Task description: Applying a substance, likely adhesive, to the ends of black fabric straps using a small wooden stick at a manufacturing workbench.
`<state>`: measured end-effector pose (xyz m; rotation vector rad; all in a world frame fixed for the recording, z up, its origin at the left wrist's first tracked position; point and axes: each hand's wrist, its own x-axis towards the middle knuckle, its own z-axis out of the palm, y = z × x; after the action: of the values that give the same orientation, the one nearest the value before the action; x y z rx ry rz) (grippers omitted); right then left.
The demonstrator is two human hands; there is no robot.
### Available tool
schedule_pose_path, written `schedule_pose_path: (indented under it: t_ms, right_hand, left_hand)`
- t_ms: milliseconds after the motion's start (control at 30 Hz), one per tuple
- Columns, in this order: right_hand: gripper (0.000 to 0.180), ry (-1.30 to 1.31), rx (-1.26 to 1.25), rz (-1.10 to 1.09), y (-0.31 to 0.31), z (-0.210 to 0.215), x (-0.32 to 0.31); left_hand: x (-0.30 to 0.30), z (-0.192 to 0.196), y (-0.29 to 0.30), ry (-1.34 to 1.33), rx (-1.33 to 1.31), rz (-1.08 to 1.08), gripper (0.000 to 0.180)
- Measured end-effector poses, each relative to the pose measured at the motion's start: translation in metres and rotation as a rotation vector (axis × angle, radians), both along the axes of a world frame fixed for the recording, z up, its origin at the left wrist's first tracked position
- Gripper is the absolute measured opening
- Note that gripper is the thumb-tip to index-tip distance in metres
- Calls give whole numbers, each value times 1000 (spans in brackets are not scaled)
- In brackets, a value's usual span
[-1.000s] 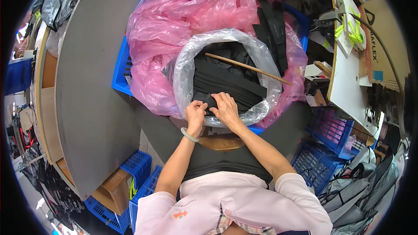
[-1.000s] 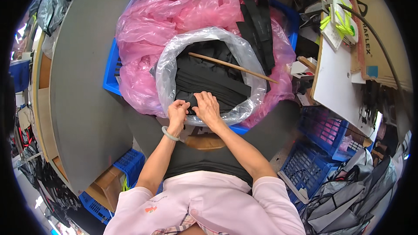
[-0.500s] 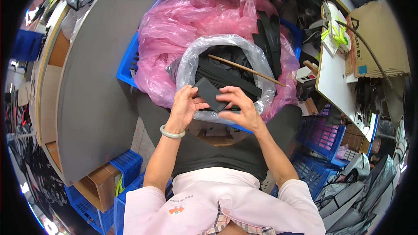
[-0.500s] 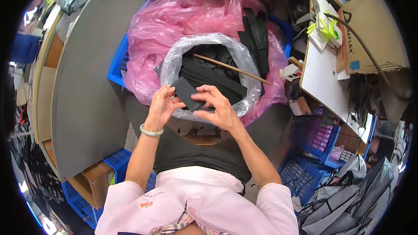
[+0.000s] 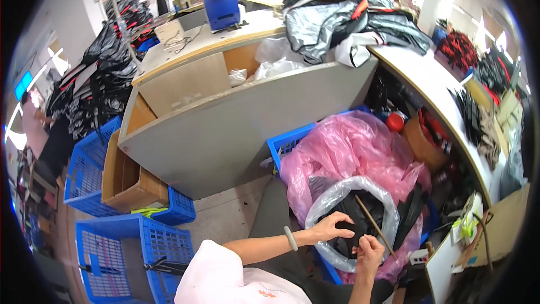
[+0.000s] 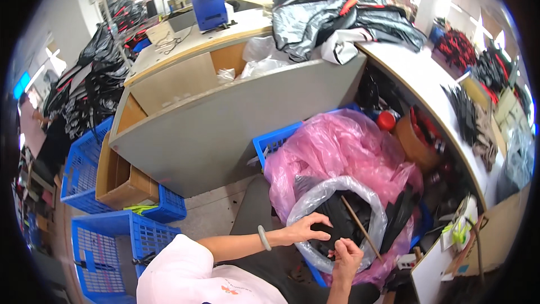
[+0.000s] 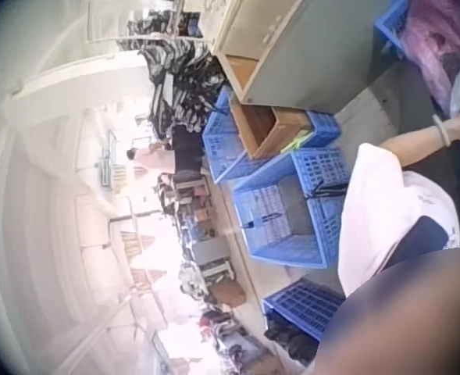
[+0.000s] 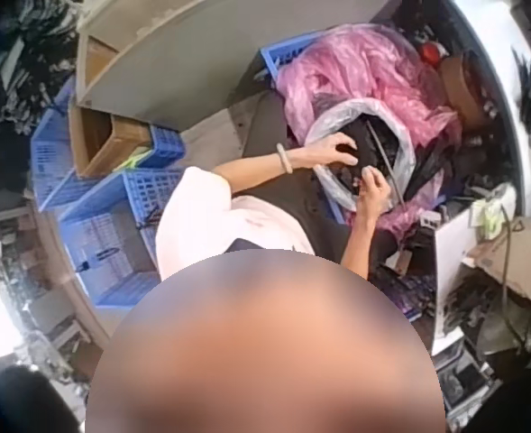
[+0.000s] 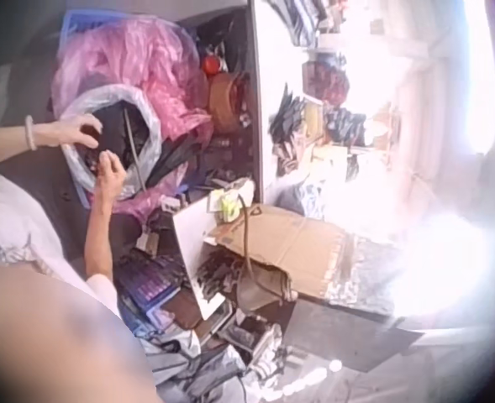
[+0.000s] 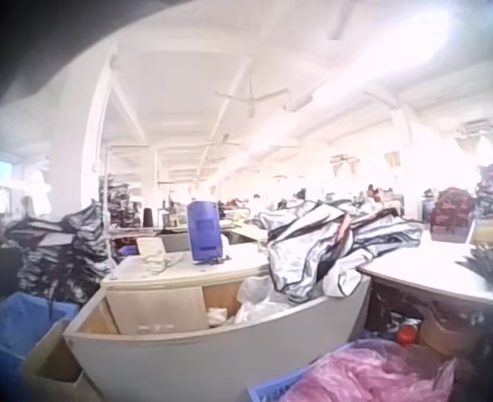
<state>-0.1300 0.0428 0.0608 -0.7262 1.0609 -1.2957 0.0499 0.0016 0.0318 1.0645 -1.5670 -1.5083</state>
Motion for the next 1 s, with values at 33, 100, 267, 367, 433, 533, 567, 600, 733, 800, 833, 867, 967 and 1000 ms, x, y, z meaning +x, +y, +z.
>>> schedule_pose_path:
  t_ms: [33, 100, 267, 367, 433, 533, 567, 600, 733, 800, 833, 867, 967, 1000]
  right_hand:
    - [8, -71, 17, -13, -1, -7, -3]
    - [10, -183, 25, 0, -2, -6, -4]
    - [12, -383, 7, -88, -6, 6, 5]
    - [13, -319, -13, -46, -10, 6, -1]
    - [12, -110, -31, 38, -10, 13, -5]
    - [28, 105, -114, 93, -5, 24, -12]
    - [30, 165, -177, 119, -5, 25, -11]
    - [30, 172, -177, 130, -5, 25, -9]
    - [29, 262, -211, 203, 0, 32, -14]
    - [22, 308, -198, 261, -1, 35, -11]
    - [22, 312, -198, 262, -1, 35, -10]
    - [17, 267, -202, 244, 0, 35, -10]
    - [11, 224, -193, 193, 3, 39, -5]
    - [9, 224, -178, 158, 5, 41, -3]
  left_hand:
    - [-3, 2, -1, 100, 213, 72, 36]
    - [-4, 4, -4, 246, 307, 47, 32]
    - [-21, 6, -3, 545, 517, 55, 16]
    - [-20, 7, -2, 507, 496, 77, 22]
    - [-16, 17, 1, 378, 359, 117, 25]
    - [-6, 21, 0, 194, 58, 128, 30]
    - [-2, 19, -1, 139, -108, 97, 31]
    - [1, 18, -2, 147, -108, 108, 31]
    - [-8, 9, -2, 264, 178, -136, 26]
    - [-6, 4, 1, 343, 237, -187, 25]
    - [-5, 6, 4, 386, 253, -197, 20]
    - [-4, 9, 5, 389, 252, -197, 20]
    - [2, 24, 8, 541, 372, -249, 19]
    - [5, 29, 8, 568, 419, -279, 19]
